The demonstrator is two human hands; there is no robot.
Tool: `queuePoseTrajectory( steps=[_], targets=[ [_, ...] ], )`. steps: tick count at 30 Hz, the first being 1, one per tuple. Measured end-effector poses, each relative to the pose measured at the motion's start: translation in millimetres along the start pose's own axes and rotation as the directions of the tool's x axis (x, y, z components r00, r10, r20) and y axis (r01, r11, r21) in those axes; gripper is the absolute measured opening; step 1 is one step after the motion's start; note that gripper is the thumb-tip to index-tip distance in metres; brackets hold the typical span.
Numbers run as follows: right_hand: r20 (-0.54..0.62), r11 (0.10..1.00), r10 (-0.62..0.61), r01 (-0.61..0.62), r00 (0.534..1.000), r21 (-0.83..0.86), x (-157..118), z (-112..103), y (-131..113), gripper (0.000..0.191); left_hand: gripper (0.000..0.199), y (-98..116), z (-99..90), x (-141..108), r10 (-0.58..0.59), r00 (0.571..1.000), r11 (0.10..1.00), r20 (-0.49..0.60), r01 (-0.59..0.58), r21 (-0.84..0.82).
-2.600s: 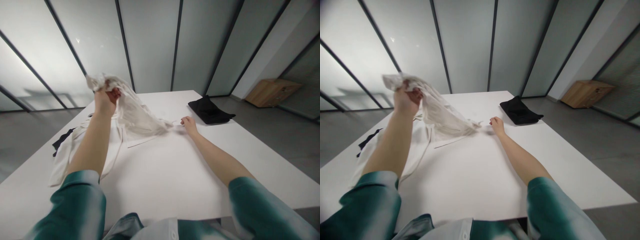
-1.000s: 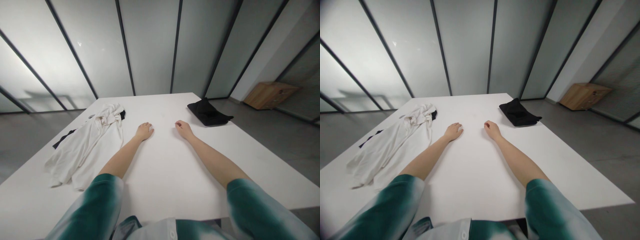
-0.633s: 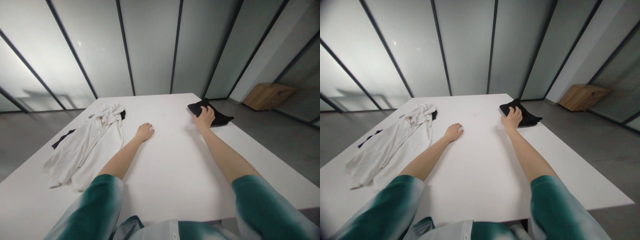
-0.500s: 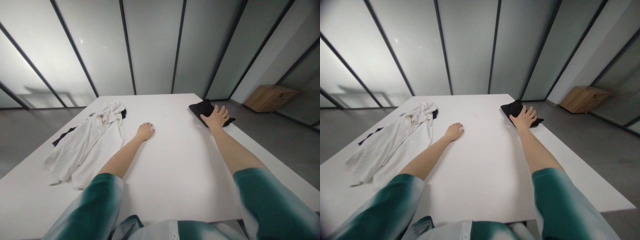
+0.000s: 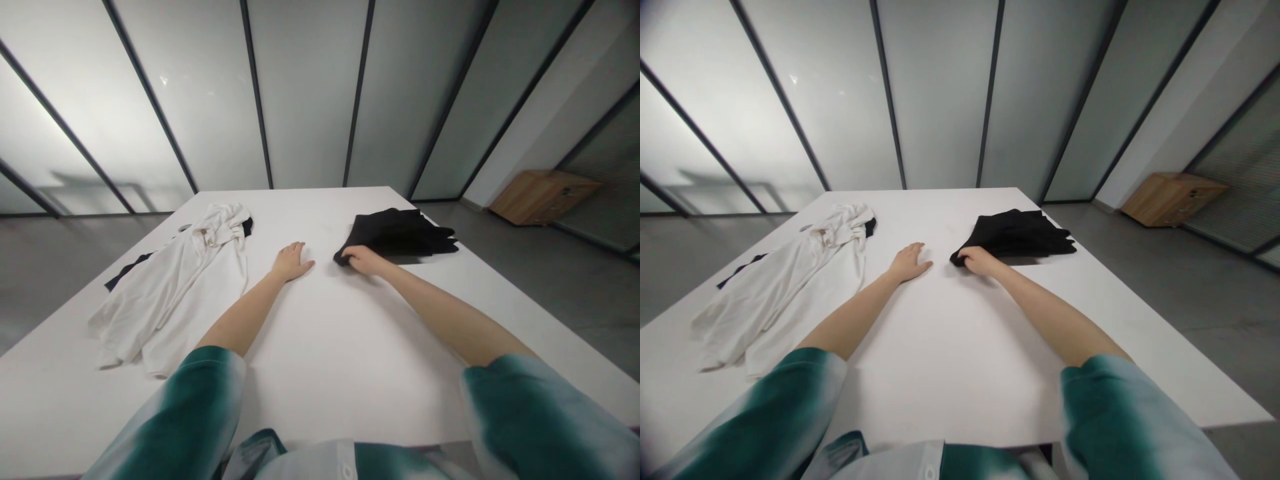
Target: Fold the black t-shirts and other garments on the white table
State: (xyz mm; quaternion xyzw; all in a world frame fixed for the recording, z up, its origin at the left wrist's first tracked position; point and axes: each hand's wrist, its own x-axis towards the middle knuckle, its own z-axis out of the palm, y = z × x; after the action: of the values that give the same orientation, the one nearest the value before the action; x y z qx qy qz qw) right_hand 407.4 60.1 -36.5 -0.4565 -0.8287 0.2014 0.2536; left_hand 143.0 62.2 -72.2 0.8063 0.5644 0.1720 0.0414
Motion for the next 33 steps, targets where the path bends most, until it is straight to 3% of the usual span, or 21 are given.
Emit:
queuePoseTrajectory(
  steps=[2, 4, 6, 8, 9, 11, 14, 15, 17, 21, 25, 28, 30, 33],
  targets=[
    [0.185, 0.989, -0.106, 0.084, 0.977, 0.124, -8, 18, -23, 0.026, 0.089, -2, -0.6, -2, 0.063, 0.998, 0.996, -0.017, -0.064, -0.054],
    [0.2, 0.972, -0.159, 0.118, 0.967, 0.204, -15, 20, -36, 0.025, 0.104, -1, -2.1, -4, 0.159, 0.987, 0.983, -0.021, -0.16, -0.085],
    [0.048, 0.97, -0.16, 0.147, 0.986, 0.193, -16, 8, -36, 0.025, 0.104, 4, -3.3, -6, 0.262, 0.965, 0.961, -0.02, -0.263, -0.088],
    [-0.173, 0.988, -0.123, 0.138, 0.977, 0.075, -13, -10, -23, 0.026, 0.09, 14, -3.2, -9, 0.374, 0.927, 0.925, -0.021, -0.375, -0.065],
    [-0.269, 0.996, -0.089, 0.09, 0.959, -0.008, -12, -18, -13, 0.026, 0.081, 21, -2.5, -10, 0.429, 0.903, 0.902, -0.019, -0.43, -0.046],
    [-0.407, 0.98, 0.05, -0.123, 0.912, -0.155, -10, -30, 11, 0.029, 0.066, 35, -0.3, -12, 0.509, 0.86, 0.861, 0.015, -0.509, -0.002],
    [-0.497, 0.817, 0.347, -0.517, 0.796, -0.257, -14, -34, 42, 0.036, 0.048, 51, 1.2, -11, 0.514, 0.853, 0.853, 0.084, -0.519, 0.049],
    [-0.491, 0.764, 0.408, -0.582, 0.77, -0.279, -16, -34, 49, 0.038, 0.043, 53, 0.4, -9, 0.491, 0.866, 0.865, 0.088, -0.497, 0.067],
    [-0.47, 0.724, 0.439, -0.612, 0.765, -0.319, -19, -31, 55, 0.039, 0.033, 53, -3.4, -6, 0.428, 0.901, 0.894, 0.067, -0.433, 0.112],
    [-0.529, 0.755, 0.333, -0.557, 0.781, -0.346, -22, -28, 53, 0.035, 0.025, 39, -14.7, -1, 0.283, 0.959, 0.937, 0.014, -0.279, 0.211],
    [-0.535, 0.822, 0.227, -0.454, 0.814, -0.342, -25, -22, 54, 0.029, 0.028, 17, -23.3, 2, 0.054, 0.995, 0.965, -0.082, -0.031, 0.26],
    [-0.531, 0.882, 0.117, -0.333, 0.839, -0.332, -28, -16, 58, 0.026, 0.03, -1, -27.9, 2, -0.152, 0.977, 0.95, -0.148, 0.185, 0.25],
    [-0.506, 0.905, 0.069, -0.267, 0.86, -0.33, -29, -14, 57, 0.03, 0.031, -14, -30.4, 1, -0.296, 0.94, 0.917, -0.17, 0.329, 0.225],
    [-0.331, 0.935, 0.011, -0.127, 0.943, -0.33, -29, -10, 52, 0.035, 0.04, -27, -32.7, -1, -0.395, 0.89, 0.891, -0.227, 0.432, 0.143]
  ],
)
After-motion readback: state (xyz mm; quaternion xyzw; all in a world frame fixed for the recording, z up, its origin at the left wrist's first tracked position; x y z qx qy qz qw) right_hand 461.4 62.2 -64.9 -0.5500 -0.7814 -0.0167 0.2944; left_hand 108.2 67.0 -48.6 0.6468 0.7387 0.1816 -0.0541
